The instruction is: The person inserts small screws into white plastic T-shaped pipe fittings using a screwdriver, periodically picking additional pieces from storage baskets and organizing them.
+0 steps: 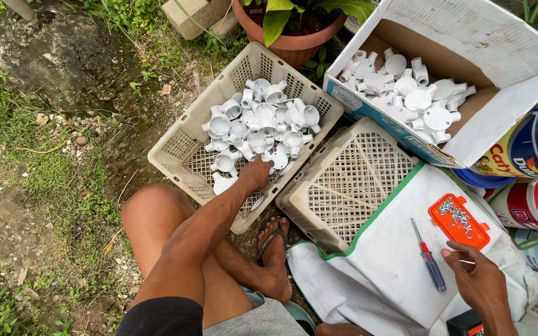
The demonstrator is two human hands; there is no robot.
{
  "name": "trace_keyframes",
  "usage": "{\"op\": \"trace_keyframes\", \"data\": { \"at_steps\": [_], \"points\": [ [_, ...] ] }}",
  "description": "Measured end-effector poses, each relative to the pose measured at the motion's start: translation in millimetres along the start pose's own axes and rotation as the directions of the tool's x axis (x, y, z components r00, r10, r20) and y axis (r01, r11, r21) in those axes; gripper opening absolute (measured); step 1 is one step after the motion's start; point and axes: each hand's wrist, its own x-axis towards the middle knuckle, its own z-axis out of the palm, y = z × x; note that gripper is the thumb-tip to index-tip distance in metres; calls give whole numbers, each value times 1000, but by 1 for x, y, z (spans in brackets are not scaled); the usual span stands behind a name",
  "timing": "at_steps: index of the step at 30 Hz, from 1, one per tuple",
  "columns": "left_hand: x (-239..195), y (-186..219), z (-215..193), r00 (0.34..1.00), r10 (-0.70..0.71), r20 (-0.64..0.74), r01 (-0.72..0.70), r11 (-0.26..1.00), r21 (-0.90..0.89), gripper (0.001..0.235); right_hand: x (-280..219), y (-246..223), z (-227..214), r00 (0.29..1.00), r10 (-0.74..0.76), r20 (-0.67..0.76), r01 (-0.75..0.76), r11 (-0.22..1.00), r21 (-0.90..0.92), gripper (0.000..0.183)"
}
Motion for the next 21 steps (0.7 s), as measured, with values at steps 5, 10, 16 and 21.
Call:
{"op": "trace_keyframes", "data": {
  "at_steps": [5,10,16,21],
  "points": [
    [20,-3,26,984,40,-176,42,898,438,23,-2,-1,-2,999,45,22,-44,999,-13,36],
    [28,21,14,983,27,-180,107,714,692,37,-1,8,0,998,53,34,-52,998,-38,36],
    [52,18,-4,981,-8,-192,112,836,537,25,2,15,2,999,47,20,-47,998,38,36],
    [63,25,-4,991,-33,-130,59,979,195,25,-3,16,2,998,61,21,-62,997,44,34]
  ]
}}
